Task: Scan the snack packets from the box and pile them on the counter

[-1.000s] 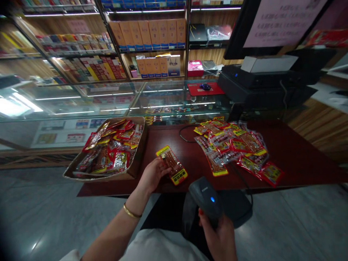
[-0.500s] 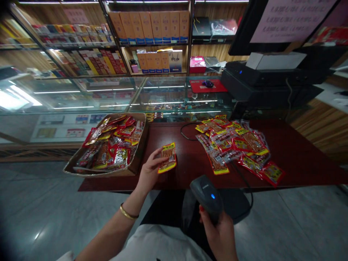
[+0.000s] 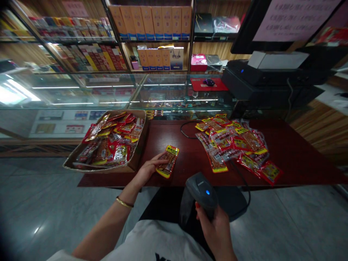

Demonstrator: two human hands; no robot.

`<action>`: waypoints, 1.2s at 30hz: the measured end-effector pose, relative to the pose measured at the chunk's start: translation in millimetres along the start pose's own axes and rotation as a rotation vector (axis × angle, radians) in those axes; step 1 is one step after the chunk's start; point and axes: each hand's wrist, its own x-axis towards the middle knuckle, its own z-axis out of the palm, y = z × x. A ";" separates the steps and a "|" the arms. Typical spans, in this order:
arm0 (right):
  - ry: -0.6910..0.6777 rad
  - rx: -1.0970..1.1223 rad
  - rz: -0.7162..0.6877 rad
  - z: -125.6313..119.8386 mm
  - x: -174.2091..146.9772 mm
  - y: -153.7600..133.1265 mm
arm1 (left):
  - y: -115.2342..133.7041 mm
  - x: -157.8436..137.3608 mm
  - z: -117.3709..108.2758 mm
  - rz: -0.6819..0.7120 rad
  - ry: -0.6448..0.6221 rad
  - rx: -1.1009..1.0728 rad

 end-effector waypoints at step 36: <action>-0.111 -0.192 -0.175 1.7 -1.3 -18.5 | 4.1 7.4 8.1 -0.053 0.259 -0.052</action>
